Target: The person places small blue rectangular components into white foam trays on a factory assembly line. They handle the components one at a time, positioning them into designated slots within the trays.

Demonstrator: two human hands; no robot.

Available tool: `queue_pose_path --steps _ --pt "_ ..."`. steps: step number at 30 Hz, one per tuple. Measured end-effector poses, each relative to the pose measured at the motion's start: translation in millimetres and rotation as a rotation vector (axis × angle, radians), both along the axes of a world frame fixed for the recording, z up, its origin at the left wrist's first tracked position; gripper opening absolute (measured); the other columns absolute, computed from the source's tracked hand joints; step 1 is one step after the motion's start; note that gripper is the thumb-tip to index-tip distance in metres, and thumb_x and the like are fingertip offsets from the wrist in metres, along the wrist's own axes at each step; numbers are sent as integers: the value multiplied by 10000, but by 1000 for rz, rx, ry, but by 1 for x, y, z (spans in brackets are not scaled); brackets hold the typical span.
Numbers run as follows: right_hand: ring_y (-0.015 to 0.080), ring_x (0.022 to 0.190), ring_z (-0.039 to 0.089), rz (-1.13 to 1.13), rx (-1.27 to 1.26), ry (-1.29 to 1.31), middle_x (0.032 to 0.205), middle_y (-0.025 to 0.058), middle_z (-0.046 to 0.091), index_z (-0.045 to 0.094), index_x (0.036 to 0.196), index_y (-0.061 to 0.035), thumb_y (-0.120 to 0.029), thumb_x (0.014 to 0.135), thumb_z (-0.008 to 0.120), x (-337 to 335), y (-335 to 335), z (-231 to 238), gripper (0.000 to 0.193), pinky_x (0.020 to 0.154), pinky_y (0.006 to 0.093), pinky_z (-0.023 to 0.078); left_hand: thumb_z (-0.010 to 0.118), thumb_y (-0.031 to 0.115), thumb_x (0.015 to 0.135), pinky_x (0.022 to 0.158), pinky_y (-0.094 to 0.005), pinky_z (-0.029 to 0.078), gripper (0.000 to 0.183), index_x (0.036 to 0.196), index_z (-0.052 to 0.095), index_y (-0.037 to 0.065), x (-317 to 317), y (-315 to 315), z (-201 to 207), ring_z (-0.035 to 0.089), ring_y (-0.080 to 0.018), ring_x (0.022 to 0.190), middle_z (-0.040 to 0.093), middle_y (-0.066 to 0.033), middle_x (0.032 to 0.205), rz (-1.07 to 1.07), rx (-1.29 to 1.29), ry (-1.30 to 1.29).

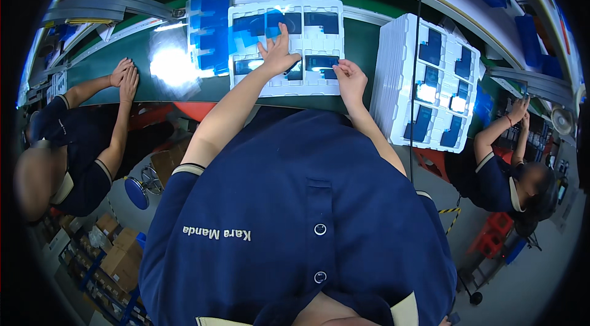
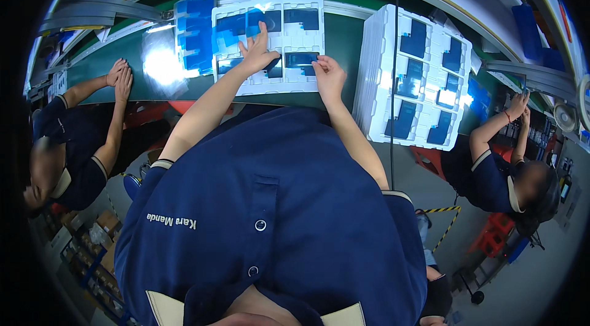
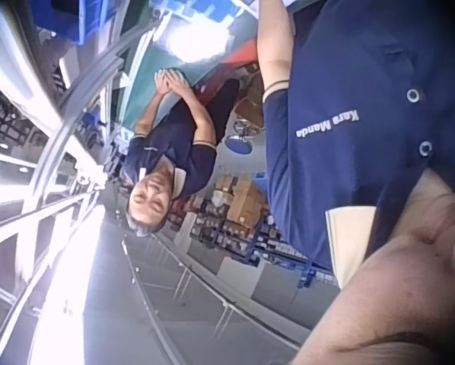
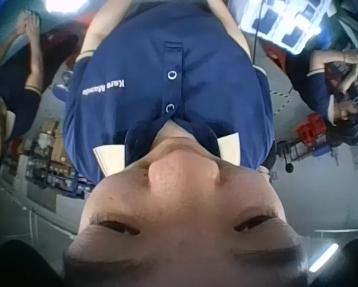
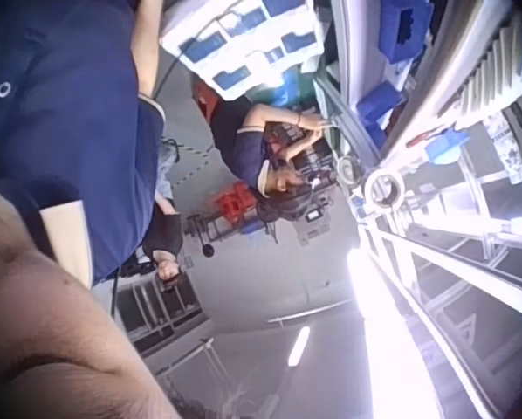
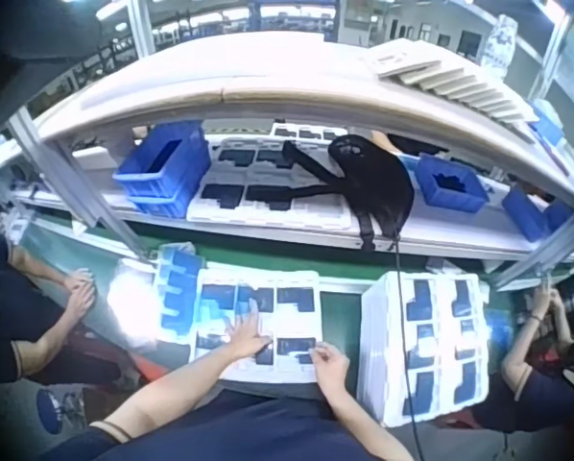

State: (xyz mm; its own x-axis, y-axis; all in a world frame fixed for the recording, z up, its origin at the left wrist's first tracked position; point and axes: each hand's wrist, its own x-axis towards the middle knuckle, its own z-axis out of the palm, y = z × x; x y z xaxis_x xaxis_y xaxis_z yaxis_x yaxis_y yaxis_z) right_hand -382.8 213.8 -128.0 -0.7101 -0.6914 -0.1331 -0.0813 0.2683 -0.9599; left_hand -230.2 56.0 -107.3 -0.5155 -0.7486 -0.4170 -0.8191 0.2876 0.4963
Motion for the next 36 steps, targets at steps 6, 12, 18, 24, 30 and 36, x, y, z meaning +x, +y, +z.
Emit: queue_pose_path --steps 6,12,18,24,30,36 --pt "105 679 632 3 -17 -25 795 108 685 657 934 33 -36 747 705 1 -2 -4 205 639 227 498 652 384 671 1009 -629 -99 1136 1439 -133 92 2 0 -11 75 -540 1322 210 -212 1466 -1 -28 24" --pt "101 685 632 -13 -20 -18 789 105 686 659 930 33 -44 745 708 0 -2 -6 206 640 226 500 668 358 675 1034 -611 -85 1141 1436 -131 65 -3 0 5 44 -503 1348 171 -219 1479 -14 -5 -32" --pt "112 677 639 -26 3 -3 800 113 687 659 922 29 -52 742 709 1 -2 -6 203 640 235 506 737 579 585 1035 -621 -60 1330 1427 -139 37 -4 7 14 -11 -490 1354 111 -212 1495 -77 -59 -91" --pt "149 625 638 6 4 178 787 132 676 643 945 27 -29 744 684 6 -4 3 213 608 258 512 752 640 527 1033 -629 -49 1406 1426 -143 35 -5 10 11 25 -474 1359 99 -210 1499 -90 -144 -129" --pt "286 878 582 76 56 541 1070 210 543 511 1167 3 -16 711 684 16 -3 37 488 767 349 477 734 614 587 1031 -639 -1 1334 1429 -110 16 3 10 11 88 -455 1356 174 -235 1470 -122 -184 -71" --pt "358 1089 500 86 235 316 1185 229 502 437 1241 63 -201 825 624 -6 9 -4 527 928 386 406 638 308 801 1052 -536 152 920 1407 68 -83 83 32 25 318 -476 1218 367 -309 1311 143 -419 391"
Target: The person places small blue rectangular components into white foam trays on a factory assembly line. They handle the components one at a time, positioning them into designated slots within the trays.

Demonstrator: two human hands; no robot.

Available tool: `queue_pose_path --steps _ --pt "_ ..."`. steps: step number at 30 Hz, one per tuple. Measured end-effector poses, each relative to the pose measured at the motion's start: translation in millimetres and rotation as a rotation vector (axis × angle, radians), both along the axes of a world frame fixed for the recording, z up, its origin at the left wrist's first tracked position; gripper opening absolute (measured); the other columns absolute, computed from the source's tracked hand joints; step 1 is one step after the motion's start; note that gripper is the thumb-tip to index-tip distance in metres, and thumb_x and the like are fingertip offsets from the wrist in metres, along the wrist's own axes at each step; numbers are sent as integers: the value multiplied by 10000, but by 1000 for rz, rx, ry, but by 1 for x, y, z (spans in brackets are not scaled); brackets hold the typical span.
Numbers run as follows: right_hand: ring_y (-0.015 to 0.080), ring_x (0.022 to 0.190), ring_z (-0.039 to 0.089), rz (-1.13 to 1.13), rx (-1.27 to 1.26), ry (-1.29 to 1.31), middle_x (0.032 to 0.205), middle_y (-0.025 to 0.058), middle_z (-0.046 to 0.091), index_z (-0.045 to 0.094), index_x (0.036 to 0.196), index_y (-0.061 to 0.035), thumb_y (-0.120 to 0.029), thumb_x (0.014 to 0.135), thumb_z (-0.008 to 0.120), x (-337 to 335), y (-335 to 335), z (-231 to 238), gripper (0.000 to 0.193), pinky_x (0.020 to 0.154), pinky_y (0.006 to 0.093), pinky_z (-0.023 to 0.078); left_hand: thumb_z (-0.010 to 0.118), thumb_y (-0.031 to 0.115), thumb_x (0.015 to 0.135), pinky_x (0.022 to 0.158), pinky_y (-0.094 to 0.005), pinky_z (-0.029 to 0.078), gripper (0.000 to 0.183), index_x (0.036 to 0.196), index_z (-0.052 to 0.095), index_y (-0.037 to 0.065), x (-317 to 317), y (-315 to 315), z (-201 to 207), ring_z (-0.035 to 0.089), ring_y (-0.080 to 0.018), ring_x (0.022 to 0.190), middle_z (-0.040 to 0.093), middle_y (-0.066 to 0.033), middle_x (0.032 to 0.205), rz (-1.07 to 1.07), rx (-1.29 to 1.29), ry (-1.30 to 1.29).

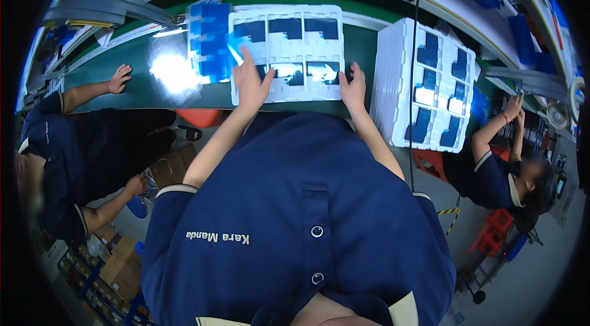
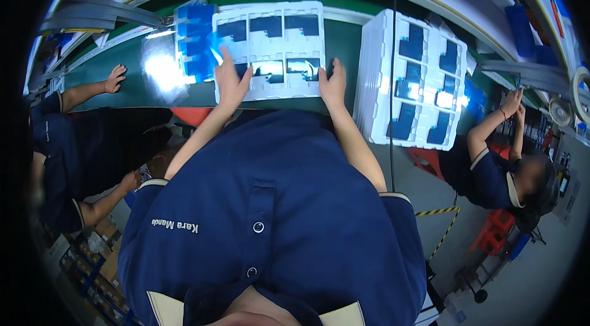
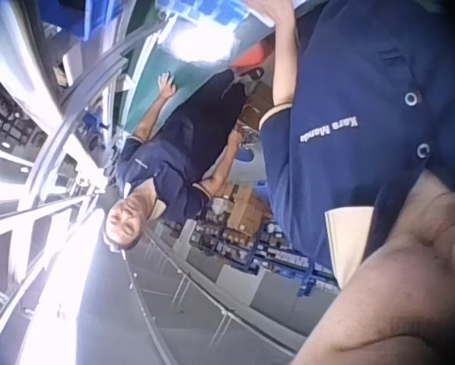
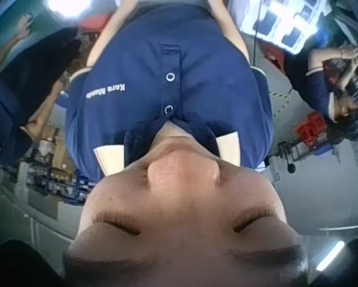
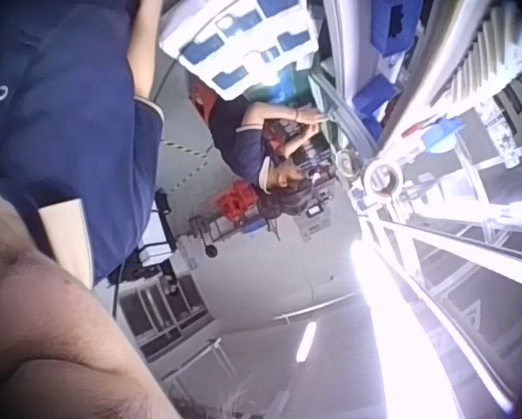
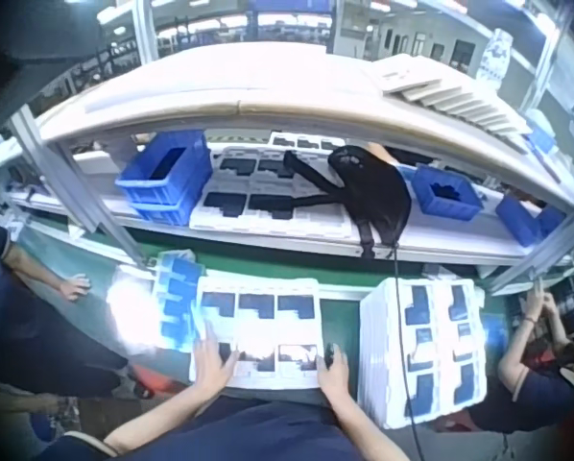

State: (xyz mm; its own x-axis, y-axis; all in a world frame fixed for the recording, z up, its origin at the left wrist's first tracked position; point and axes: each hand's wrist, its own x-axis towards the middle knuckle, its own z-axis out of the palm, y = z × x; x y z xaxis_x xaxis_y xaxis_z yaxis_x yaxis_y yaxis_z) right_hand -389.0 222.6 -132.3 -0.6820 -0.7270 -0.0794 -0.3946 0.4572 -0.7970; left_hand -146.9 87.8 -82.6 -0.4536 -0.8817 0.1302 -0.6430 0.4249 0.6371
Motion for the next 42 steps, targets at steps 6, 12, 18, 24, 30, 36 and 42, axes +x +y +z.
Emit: queue_pose_path --steps 6,12,18,24,30,36,42 --pt "268 1092 548 87 47 -285 1201 201 547 493 1195 40 -187 866 589 4 -15 -9 411 920 342 417 618 287 829 1037 -427 263 864 1366 105 -155 52 29 -36 344 -448 1214 306 -357 1336 316 185 87" --pt "332 1021 566 96 140 -5 1108 227 560 496 1159 52 -301 594 823 0 -14 1 742 874 371 455 631 327 812 986 -430 299 894 1355 120 -166 45 25 -45 412 -411 1112 434 -321 1191 323 216 23" --pt "183 787 598 -187 42 -796 885 94 611 536 962 -5 -79 652 790 -32 -35 -9 408 691 310 492 645 371 795 1004 -442 261 946 1372 96 -140 51 28 -55 371 -403 1158 415 -302 1232 260 182 18" --pt "184 868 577 -309 -49 -870 920 91 595 515 1050 1 -112 694 777 -24 -37 -13 456 752 310 480 657 401 783 992 -457 283 968 1378 105 -127 55 30 -61 362 -409 1173 409 -296 1249 268 168 55" --pt "254 913 564 -189 24 -553 1002 138 536 450 1186 29 -102 550 827 -30 -44 -28 751 806 332 464 719 475 689 989 -516 211 1164 1410 -21 -61 43 36 -45 303 -405 1204 337 -247 1323 318 214 -116" --pt "309 1029 528 -146 -94 -214 1101 172 532 390 1271 -26 -234 605 809 -48 -137 0 814 870 411 430 700 440 720 986 -522 172 1133 1408 -51 -57 42 34 -39 275 -383 1217 330 -230 1319 305 288 -77" --pt "386 1353 172 100 344 376 1464 211 147 245 1405 -134 -408 507 858 5 -193 65 1122 1068 527 197 694 441 727 985 -547 154 1114 1412 -31 -55 41 36 -33 264 -394 1233 293 -239 1359 335 336 -82"
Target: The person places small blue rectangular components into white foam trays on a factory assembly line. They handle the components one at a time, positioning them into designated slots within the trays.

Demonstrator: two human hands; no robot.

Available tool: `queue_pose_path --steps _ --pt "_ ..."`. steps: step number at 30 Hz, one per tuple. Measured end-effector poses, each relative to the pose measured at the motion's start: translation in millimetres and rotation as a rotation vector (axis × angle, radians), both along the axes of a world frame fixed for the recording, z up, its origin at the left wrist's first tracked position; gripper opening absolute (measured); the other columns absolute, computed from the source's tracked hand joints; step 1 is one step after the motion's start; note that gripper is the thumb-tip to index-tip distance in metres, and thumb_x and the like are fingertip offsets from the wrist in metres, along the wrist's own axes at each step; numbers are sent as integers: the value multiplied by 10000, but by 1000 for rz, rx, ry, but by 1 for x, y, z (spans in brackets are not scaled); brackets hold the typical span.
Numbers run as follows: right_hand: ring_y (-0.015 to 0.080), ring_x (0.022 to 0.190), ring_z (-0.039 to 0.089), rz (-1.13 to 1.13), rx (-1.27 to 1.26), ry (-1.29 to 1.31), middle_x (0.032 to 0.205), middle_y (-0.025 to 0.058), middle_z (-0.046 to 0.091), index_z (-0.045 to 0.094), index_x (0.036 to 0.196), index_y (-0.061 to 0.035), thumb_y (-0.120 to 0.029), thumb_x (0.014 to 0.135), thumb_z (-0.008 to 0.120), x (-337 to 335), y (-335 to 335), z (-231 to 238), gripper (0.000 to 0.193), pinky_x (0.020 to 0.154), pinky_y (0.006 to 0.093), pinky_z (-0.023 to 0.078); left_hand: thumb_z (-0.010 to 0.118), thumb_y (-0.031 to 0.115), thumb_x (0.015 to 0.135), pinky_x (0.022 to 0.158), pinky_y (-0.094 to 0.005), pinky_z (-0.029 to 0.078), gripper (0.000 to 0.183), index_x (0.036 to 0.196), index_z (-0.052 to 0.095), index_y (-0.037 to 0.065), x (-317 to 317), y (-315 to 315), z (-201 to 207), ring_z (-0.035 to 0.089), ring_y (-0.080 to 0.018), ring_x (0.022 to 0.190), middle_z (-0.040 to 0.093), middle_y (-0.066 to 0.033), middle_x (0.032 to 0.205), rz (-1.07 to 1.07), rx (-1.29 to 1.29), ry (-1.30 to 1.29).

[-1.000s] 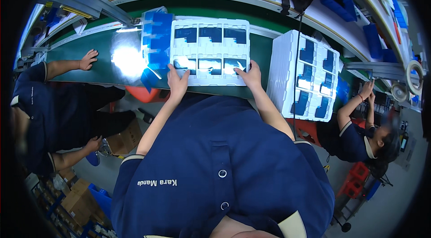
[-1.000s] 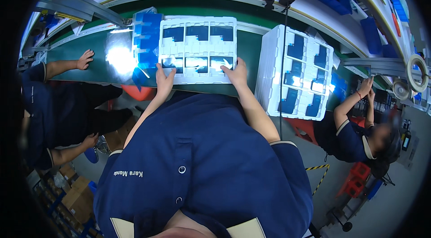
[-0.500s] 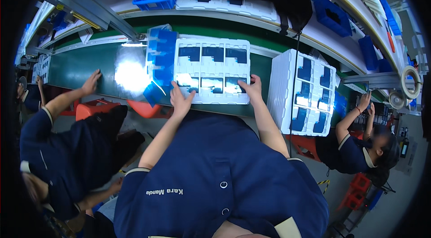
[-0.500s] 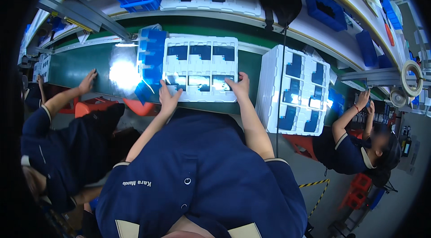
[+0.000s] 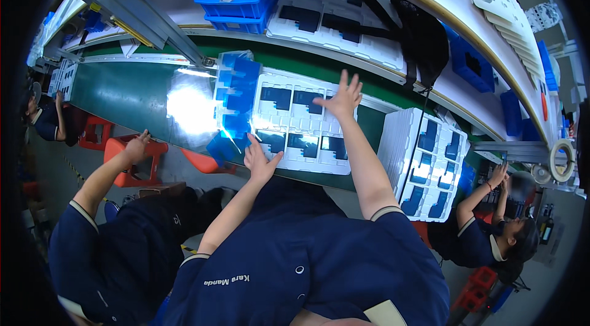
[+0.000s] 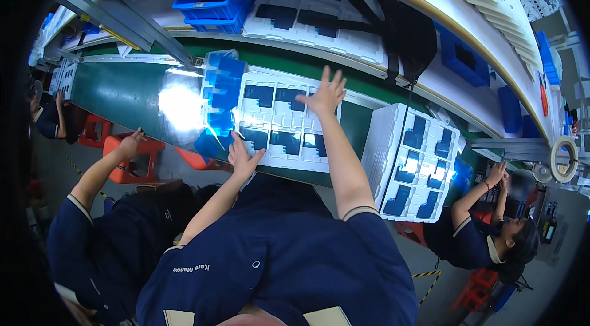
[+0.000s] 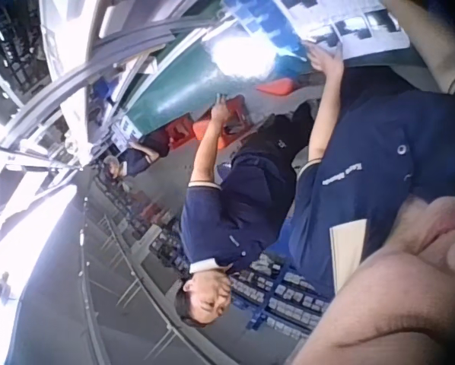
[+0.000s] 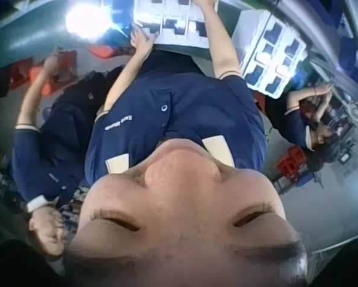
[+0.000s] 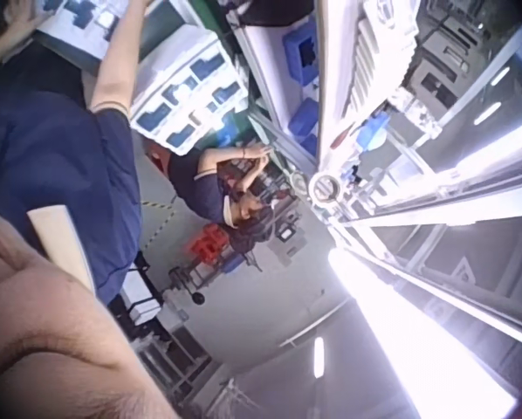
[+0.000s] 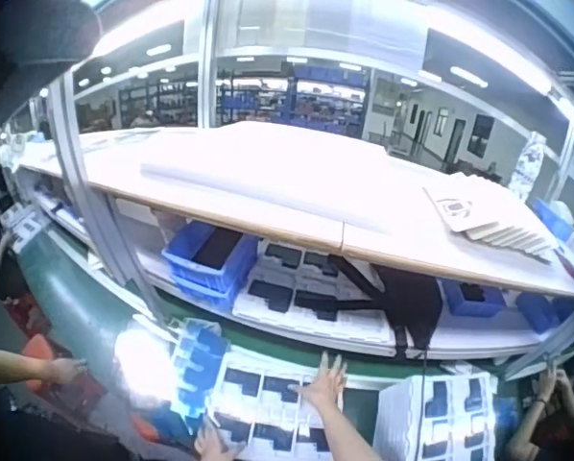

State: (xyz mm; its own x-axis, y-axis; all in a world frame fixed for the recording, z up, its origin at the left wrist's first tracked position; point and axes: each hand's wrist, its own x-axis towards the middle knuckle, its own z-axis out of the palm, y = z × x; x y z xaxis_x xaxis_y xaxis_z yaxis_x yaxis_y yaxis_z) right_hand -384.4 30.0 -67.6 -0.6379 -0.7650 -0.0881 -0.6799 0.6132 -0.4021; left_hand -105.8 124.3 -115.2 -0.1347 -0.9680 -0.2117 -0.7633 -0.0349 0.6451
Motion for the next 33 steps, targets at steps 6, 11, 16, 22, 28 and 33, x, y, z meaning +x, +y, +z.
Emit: queue_pose_path --steps 6,11,16,22,28,33 --pt "353 1381 116 -149 -42 -253 1467 191 184 190 1428 -142 -463 503 848 -23 -22 -17 1180 1081 534 164 691 453 725 984 -536 144 1129 1410 -47 -57 0 1 -6 289 -381 1206 339 -233 1323 -7 -53 -15" --pt "339 1382 107 -19 137 -97 1471 142 206 185 1435 -161 -469 535 824 -7 -13 -11 1145 1066 594 121 690 461 723 990 -544 148 1138 1410 -54 -58 1 0 -9 283 -394 1219 322 -230 1351 -11 -46 -21" --pt "346 1377 136 96 37 -160 1461 130 254 255 1419 -164 -491 584 783 37 -39 -1 1040 1066 605 85 698 450 718 996 -550 151 1154 1409 -84 -45 6 -2 -14 266 -410 1234 301 -234 1372 -6 -49 -28" --pt "294 1314 292 332 140 -101 1386 106 401 451 1318 -194 -507 563 771 75 -54 -19 878 1074 565 79 701 449 720 1011 -571 129 1162 1416 -107 -12 4 -2 -8 221 -460 1270 267 -238 1399 3 20 14" --pt "268 1136 515 37 125 -472 1212 94 572 628 1097 -206 -364 671 710 37 -88 -43 462 1078 531 133 693 440 737 1026 -562 130 1133 1419 -91 -9 1 -5 -4 192 -473 1287 276 -251 1367 6 84 35" --pt "330 1161 476 334 -408 -131 1228 171 533 576 1156 -64 -353 701 714 29 -13 -78 556 1037 457 295 703 464 699 904 -486 342 1081 1395 92 -93 -2 0 1 424 -391 1114 432 -235 1257 68 0 -43"
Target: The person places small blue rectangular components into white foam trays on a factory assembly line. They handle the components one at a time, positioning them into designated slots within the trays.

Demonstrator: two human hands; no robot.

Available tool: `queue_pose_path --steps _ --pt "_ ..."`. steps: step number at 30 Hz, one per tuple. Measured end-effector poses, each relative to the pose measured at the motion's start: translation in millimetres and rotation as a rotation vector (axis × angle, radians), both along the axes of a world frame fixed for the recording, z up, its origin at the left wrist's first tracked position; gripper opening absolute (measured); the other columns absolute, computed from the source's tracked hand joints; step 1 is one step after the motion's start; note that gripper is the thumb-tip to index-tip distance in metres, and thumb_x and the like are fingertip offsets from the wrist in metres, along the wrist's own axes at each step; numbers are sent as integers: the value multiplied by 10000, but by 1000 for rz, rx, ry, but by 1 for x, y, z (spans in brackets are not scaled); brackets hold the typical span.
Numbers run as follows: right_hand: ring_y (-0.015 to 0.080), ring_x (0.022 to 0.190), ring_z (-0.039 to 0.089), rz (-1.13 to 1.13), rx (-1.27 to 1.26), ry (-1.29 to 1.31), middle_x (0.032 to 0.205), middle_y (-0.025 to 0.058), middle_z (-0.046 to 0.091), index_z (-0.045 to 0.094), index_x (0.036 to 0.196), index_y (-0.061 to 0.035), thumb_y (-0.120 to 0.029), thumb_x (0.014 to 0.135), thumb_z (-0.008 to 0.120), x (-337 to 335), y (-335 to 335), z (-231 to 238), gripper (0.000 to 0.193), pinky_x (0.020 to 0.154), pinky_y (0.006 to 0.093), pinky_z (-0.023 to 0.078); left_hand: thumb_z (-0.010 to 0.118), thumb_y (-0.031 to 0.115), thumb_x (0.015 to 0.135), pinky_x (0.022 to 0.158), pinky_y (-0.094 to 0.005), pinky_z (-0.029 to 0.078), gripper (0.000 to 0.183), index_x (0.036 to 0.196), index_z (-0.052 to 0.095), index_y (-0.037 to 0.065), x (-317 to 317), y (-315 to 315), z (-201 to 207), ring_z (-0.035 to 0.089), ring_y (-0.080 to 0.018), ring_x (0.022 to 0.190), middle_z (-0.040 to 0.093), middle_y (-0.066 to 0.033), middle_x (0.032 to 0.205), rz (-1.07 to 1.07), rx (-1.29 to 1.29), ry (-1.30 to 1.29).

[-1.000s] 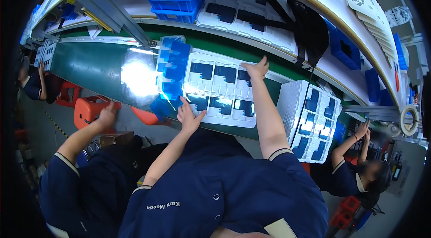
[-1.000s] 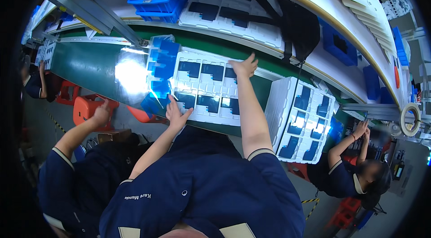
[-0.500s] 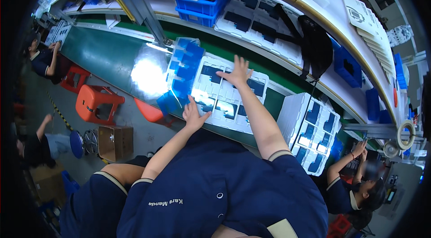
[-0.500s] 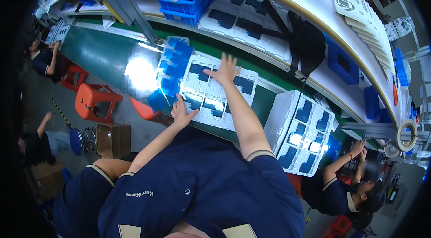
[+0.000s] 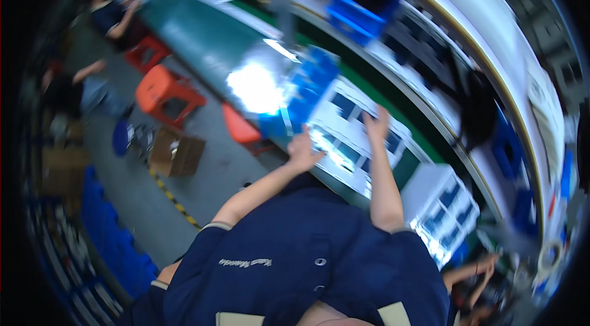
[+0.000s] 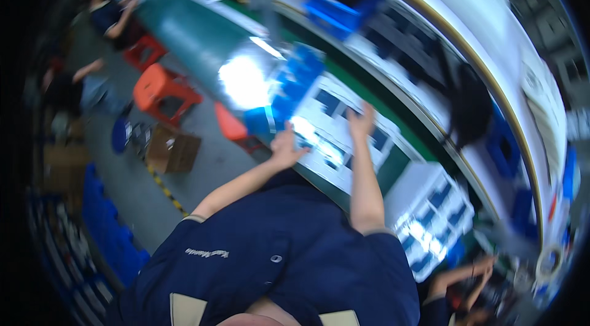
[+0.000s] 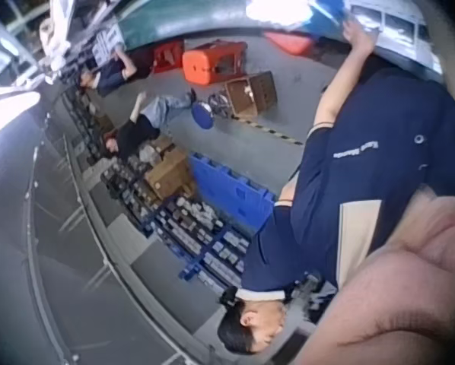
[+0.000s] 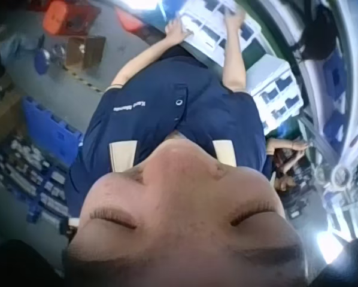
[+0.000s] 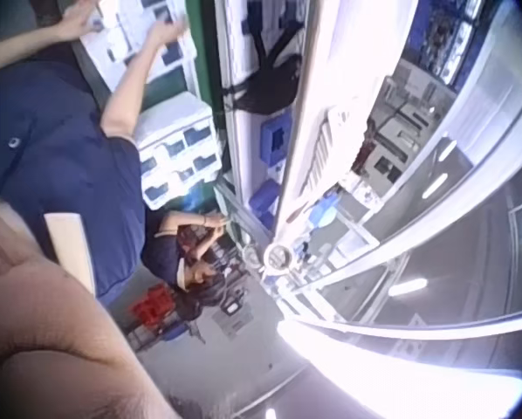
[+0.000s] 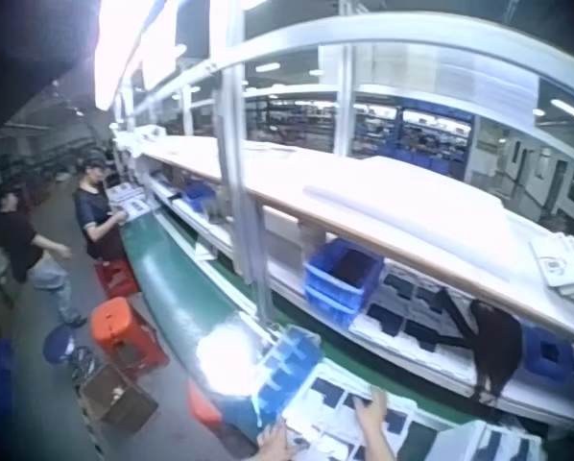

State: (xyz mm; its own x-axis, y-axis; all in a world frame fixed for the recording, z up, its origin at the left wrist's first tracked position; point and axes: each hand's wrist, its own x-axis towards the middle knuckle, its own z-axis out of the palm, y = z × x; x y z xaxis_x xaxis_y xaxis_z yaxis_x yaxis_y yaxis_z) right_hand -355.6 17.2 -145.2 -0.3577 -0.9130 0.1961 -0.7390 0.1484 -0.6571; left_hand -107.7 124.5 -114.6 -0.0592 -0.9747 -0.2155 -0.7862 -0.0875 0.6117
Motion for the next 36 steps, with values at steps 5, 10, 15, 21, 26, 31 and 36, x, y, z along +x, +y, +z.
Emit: queue_pose_path --steps 5,10,15,21,26,31,36 --pt "420 1104 471 -347 160 299 1185 278 493 454 1205 100 -308 684 754 -54 134 13 727 986 483 352 685 471 727 1003 -468 302 1018 1410 123 -33 12 7 -17 378 -379 1200 395 -217 1297 40 -26 104" --pt "349 1179 463 -275 249 -1014 1307 275 412 309 1312 109 -382 856 602 -87 165 -9 732 961 454 397 604 532 756 1012 -520 262 983 1417 128 -18 10 7 30 313 -383 1271 355 -232 1349 82 145 155" --pt "316 1073 560 -183 395 -1194 1187 205 552 449 1247 71 -369 960 419 -63 134 27 526 910 444 452 534 579 772 1010 -545 262 939 1426 170 12 10 -11 51 297 -369 1296 312 -185 1418 201 299 228" --pt "334 1134 522 -269 556 -1297 1245 148 543 474 1256 25 -353 957 401 -56 145 76 487 989 504 363 527 573 777 1016 -552 248 915 1427 189 25 7 -10 77 287 -372 1298 319 -186 1406 225 377 279" --pt "331 1085 548 -294 570 -1210 1204 151 563 503 1222 27 -341 929 462 -65 143 75 472 943 501 392 532 567 775 1020 -522 241 901 1418 219 20 5 -5 81 277 -371 1299 321 -200 1398 229 327 307" --pt "334 906 628 -342 308 -1222 1080 224 598 529 1140 111 -184 891 542 -68 154 85 386 791 472 518 528 608 759 1031 -487 236 922 1412 244 22 8 -4 90 270 -370 1304 334 -201 1391 225 279 349" --pt "304 940 611 -263 234 -1291 1075 197 606 544 1107 121 -71 861 583 -90 134 80 314 820 452 498 518 646 747 1022 -488 245 945 1413 254 30 20 -3 115 280 -377 1297 320 -208 1400 250 208 345"
